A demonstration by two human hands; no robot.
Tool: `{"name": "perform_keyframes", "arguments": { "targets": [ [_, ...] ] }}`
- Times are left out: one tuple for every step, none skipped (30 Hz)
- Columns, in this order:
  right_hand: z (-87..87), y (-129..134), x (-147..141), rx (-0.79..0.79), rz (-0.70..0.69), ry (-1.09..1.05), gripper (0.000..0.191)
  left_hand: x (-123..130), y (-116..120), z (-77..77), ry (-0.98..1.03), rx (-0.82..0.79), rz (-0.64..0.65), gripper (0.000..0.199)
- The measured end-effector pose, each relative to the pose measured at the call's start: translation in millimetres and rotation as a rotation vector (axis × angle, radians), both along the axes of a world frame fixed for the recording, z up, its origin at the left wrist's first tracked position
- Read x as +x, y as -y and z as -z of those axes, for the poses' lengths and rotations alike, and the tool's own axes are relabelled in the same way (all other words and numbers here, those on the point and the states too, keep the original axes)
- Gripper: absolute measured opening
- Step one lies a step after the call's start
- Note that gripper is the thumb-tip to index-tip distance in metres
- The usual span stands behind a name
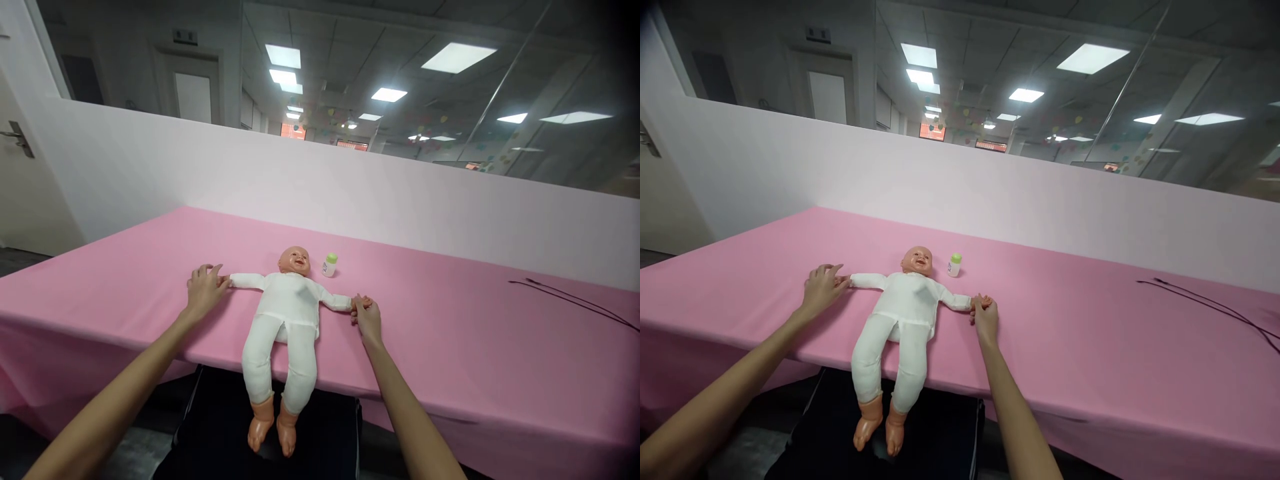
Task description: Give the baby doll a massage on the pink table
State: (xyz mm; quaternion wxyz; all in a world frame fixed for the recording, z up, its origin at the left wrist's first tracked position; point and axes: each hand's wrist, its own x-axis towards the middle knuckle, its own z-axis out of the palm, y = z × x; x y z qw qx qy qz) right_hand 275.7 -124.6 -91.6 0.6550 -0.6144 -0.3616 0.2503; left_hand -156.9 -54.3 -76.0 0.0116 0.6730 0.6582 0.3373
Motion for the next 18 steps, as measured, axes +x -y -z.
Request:
{"name": "perform_keyframes", "arguments": {
  "targets": [
    [0.3, 2, -1, -0.012, 0.009, 0.021, 0.050, 8, 12, -3.2, 0.017, 0.067, 0.018, 0.052],
    [0.4, 3, -3, -0.021, 0.020, 0.048, 0.048, 17, 26, -5.4, 0.054, 0.118, 0.059, 0.052],
    [0.4, 5, -4, -0.032, 0.031, 0.080, 0.046, 26, 39, -6.3, 0.105, 0.150, 0.113, 0.049],
    [0.5, 7, -5, -0.047, 0.040, 0.111, 0.046, 36, 52, -5.4, 0.158, 0.168, 0.163, 0.046],
    [0.5, 9, -6, -0.065, 0.046, 0.138, 0.047, 45, 64, -2.8, 0.207, 0.176, 0.204, 0.043],
    [0.7, 10, -7, -0.084, 0.053, 0.161, 0.051, 53, 75, 1.4, 0.251, 0.176, 0.233, 0.041],
    [1.0, 11, -8, -0.097, 0.064, 0.185, 0.057, 60, 84, 6.8, 0.297, 0.172, 0.251, 0.040],
    [1.3, 11, -8, -0.103, 0.083, 0.214, 0.064, 66, 92, 12.8, 0.349, 0.160, 0.266, 0.038],
    [1.7, 11, -9, -0.102, 0.111, 0.250, 0.071, 71, 99, 18.7, 0.404, 0.139, 0.286, 0.037],
    [2.0, 11, -9, -0.101, 0.146, 0.292, 0.076, 74, 104, 24.0, 0.459, 0.112, 0.314, 0.036],
    [2.1, 11, -10, -0.106, 0.177, 0.332, 0.078, 76, 109, 28.3, 0.508, 0.084, 0.347, 0.035],
    [2.1, 11, -10, -0.120, 0.199, 0.367, 0.077, 77, 113, 31.4, 0.541, 0.054, 0.378, 0.036],
    [1.8, 11, -10, -0.142, 0.208, 0.393, 0.074, 76, 117, 33.2, 0.550, 0.023, 0.403, 0.037],
    [1.3, 12, -11, -0.163, 0.207, 0.407, 0.072, 75, 120, 34.0, 0.539, -0.006, 0.420, 0.040],
    [0.7, 12, -11, -0.178, 0.201, 0.414, 0.070, 74, 124, 34.1, 0.513, -0.029, 0.434, 0.044],
    [0.0, 13, -12, -0.183, 0.198, 0.421, 0.067, 73, 127, 33.8, 0.478, -0.048, 0.448, 0.050],
    [-0.8, 14, -12, -0.182, 0.200, 0.429, 0.065, 72, 130, 33.6, 0.438, -0.064, 0.466, 0.057],
    [-1.4, 15, -12, -0.179, 0.205, 0.438, 0.063, 72, 132, 33.6, 0.404, -0.073, 0.484, 0.063]
  ]
}}
